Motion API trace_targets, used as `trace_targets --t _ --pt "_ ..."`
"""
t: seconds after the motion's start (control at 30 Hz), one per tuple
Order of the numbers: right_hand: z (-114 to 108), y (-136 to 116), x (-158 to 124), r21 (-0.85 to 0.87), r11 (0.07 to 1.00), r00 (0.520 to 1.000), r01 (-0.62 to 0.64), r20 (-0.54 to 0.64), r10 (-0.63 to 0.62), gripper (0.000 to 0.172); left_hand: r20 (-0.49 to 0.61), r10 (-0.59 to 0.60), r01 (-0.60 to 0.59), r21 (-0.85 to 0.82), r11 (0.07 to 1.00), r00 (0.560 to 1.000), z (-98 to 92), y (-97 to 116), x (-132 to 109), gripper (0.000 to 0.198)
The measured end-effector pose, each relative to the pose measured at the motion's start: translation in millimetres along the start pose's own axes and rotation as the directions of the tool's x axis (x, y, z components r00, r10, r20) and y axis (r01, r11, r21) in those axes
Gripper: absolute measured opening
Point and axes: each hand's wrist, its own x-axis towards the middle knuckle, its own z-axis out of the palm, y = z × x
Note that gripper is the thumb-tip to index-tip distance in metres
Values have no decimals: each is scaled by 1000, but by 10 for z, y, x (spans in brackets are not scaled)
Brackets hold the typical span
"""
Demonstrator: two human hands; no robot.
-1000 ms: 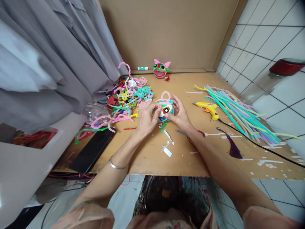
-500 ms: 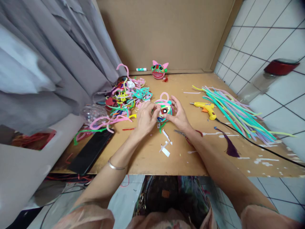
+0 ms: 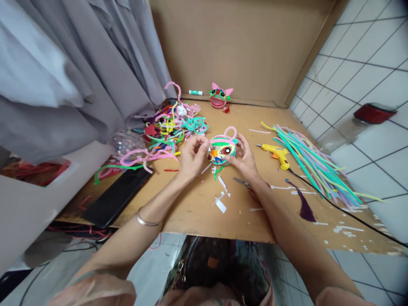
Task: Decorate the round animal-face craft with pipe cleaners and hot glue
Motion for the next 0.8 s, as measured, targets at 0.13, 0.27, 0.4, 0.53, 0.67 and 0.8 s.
trace_targets --t 0.13,0.27,0.4,0.53,0.67,0.8 --pt "-32 -14 -13 -8 1000 1000 -18 5 18 92 93 -30 29 15 999 995 17 -72 -35 29" --pt "-49 -12 -24 -33 999 999 -43 -11 43 92 106 -14 3 108 994 994 27 -62 -57 22" --pt "-66 -22 -30 -36 997 998 -62 -20 62 91 106 27 -41 137 990 994 49 3 -88 17" --pt "-84 -55 -32 -51 995 995 -90 -46 87 92 -29 44 -42 69 997 999 28 20 -46 18" --pt "-111 -53 -28 -54 993 992 -103 -82 99 90 -314 66 -37 98 994 947 -196 -115 152 12" --pt "-133 -7 -15 -40 994 989 -105 -111 99 83 -359 -8 134 326 936 933 -493 -277 319 17"
